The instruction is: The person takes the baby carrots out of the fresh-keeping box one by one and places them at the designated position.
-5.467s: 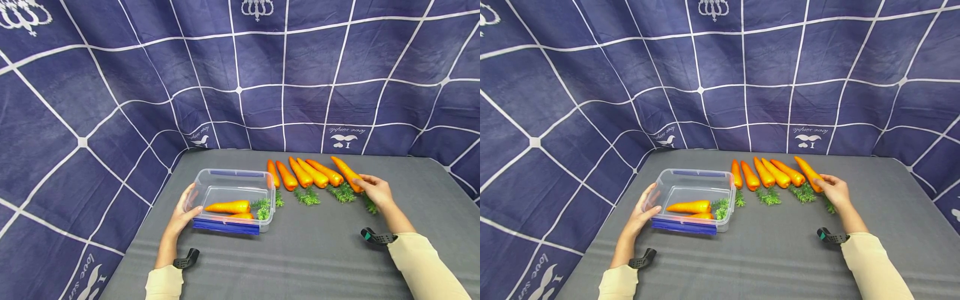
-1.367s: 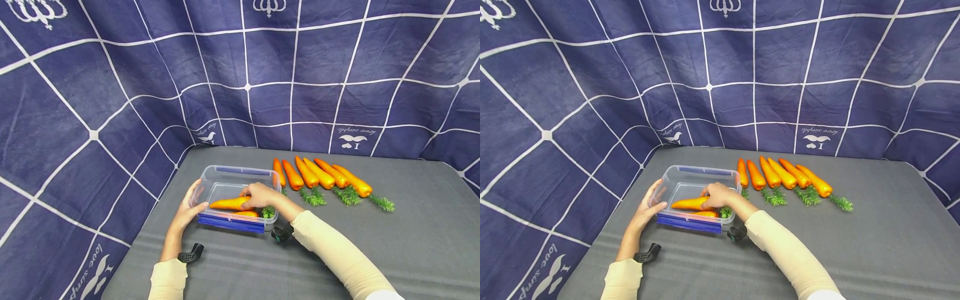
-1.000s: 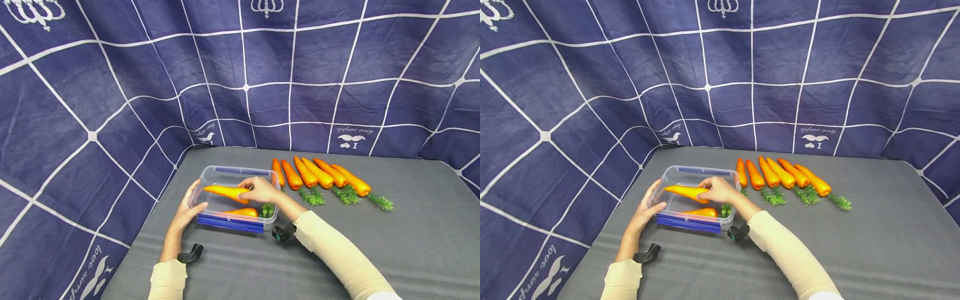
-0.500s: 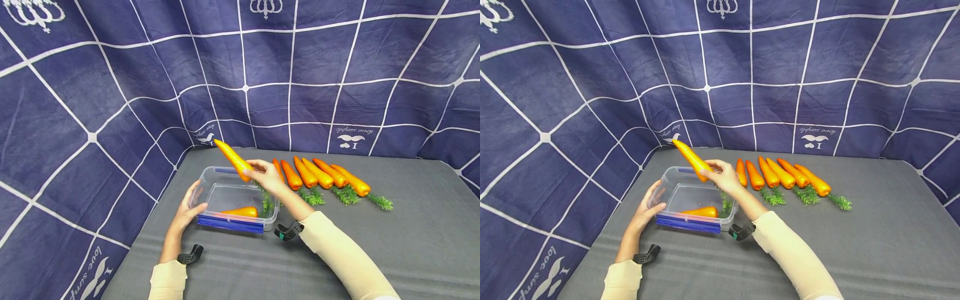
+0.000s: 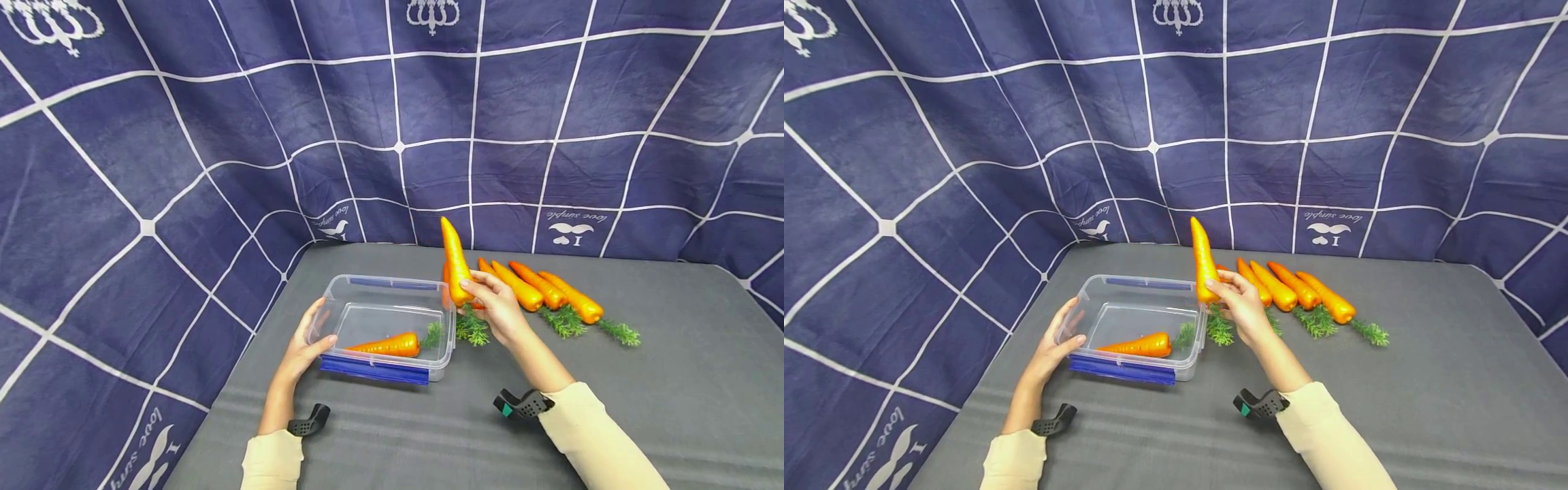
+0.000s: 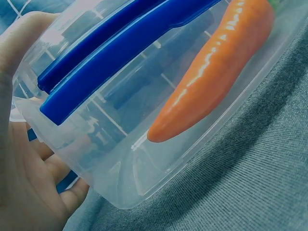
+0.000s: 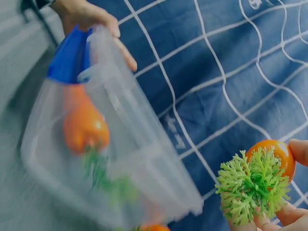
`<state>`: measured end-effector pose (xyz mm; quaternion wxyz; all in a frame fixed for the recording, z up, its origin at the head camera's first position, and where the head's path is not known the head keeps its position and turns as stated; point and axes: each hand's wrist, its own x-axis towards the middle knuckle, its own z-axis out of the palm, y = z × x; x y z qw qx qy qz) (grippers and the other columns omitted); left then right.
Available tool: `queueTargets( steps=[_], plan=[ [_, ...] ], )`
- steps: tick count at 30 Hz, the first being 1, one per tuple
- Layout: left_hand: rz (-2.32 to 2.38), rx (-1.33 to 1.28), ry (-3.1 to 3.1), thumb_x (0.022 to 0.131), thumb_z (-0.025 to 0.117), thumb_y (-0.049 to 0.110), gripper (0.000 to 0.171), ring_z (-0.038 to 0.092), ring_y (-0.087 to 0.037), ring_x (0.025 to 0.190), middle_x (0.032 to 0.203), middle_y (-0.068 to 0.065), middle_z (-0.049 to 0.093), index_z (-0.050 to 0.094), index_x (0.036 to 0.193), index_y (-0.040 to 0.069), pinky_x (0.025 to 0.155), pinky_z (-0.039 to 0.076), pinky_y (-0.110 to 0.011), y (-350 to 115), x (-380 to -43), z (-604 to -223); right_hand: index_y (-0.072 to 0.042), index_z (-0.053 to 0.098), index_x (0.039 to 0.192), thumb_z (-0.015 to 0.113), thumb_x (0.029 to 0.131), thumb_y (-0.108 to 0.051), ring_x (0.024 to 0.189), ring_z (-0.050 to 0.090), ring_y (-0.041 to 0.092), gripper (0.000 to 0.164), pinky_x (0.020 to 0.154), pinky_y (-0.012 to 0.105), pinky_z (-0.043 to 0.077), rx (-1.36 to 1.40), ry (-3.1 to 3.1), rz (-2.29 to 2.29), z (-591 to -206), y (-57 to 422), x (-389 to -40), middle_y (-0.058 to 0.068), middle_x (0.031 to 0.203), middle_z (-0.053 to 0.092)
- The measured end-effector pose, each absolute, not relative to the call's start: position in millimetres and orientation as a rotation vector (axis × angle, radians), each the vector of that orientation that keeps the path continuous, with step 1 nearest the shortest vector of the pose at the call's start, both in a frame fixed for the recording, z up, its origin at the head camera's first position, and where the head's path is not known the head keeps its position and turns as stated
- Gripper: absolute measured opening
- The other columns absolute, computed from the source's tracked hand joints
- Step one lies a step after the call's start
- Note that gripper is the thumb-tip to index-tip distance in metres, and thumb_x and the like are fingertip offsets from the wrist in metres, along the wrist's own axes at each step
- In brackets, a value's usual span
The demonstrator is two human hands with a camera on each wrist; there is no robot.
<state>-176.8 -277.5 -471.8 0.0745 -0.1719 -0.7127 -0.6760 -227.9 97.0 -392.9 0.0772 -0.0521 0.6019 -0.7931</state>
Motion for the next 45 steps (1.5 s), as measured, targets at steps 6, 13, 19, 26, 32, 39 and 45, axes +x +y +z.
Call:
queueTargets(
  steps=[6,13,19,26,32,39,45],
  plan=[
    [-2.041,-0.527,-2.124,0.083,0.059,-0.015,0.08,0.013,-0.054,0.139,0.158,-0.028,0.007,0.017,0.151,-0.006,0.105,0.038,-0.034,-279.6,-176.6,-471.5,0.005,0.045,0.126,0.059,0.093,-0.01,0.08,0.064,0.012,0.039,0.07,0.036,0.058,-0.058,1.831,-2.341,-410.1,127.5,-205.6,0.004,0.097,0.06],
    [-2.034,-0.528,-2.127,0.083,0.059,-0.015,0.079,0.013,-0.055,0.138,0.158,-0.028,0.008,0.017,0.151,-0.006,0.105,0.038,-0.032,-279.6,-176.0,-471.0,0.011,0.041,0.134,0.059,0.094,-0.012,0.078,0.064,0.016,0.049,0.071,0.038,0.058,0.004,1.959,-2.175,-432.5,148.0,-182.4,0.006,0.098,0.059],
    [-2.044,-0.546,-2.12,0.083,0.058,-0.016,0.079,0.011,-0.056,0.138,0.157,-0.029,0.006,0.016,0.15,-0.007,0.105,0.037,-0.033,-279.6,-177.5,-471.1,0.008,0.047,0.132,0.064,0.093,-0.02,0.077,0.065,0.017,0.051,0.067,0.031,0.057,0.09,2.09,-2.018,-446.1,147.5,-173.5,0.003,0.095,0.066],
    [-2.053,-0.542,-2.118,0.083,0.058,-0.015,0.08,0.011,-0.054,0.139,0.158,-0.026,0.007,0.017,0.151,-0.006,0.106,0.036,-0.034,-279.7,-179.9,-469.4,0.008,0.053,0.127,0.068,0.092,-0.025,0.079,0.064,0.014,0.051,0.068,0.028,0.055,0.119,2.212,-1.872,-457.9,139.9,-172.1,0.007,0.098,0.069],
    [-2.041,-0.514,-2.136,0.083,0.059,-0.015,0.08,0.013,-0.053,0.139,0.158,-0.025,0.009,0.018,0.151,-0.005,0.107,0.035,-0.035,-278.8,-179.1,-469.7,0.007,0.057,0.121,0.069,0.091,-0.027,0.073,0.062,0.014,0.048,0.065,0.027,0.054,0.169,2.285,-1.819,-461.9,137.0,-171.0,0.004,0.089,0.067],
    [-2.038,-0.515,-2.136,0.082,0.059,-0.015,0.081,0.014,-0.052,0.14,0.158,-0.025,0.009,0.018,0.151,-0.005,0.106,0.036,-0.036,-278.1,-179.2,-469.7,0.004,0.063,0.107,0.071,0.088,-0.034,0.063,0.056,0.013,0.044,0.059,0.025,0.047,0.159,2.524,-1.651,-465.6,133.4,-171.3,0.002,0.076,0.064],
    [-2.019,-0.506,-2.142,0.082,0.06,-0.015,0.081,0.015,-0.052,0.14,0.158,-0.025,0.011,0.019,0.151,-0.004,0.106,0.035,-0.037,-278.2,-178.5,-471.4,0.0,0.064,0.099,0.071,0.086,-0.04,0.066,0.056,0.014,0.043,0.063,0.029,0.044,0.083,2.715,-1.421,-464.8,131.0,-168.4,0.002,0.076,0.064]
  ],
)
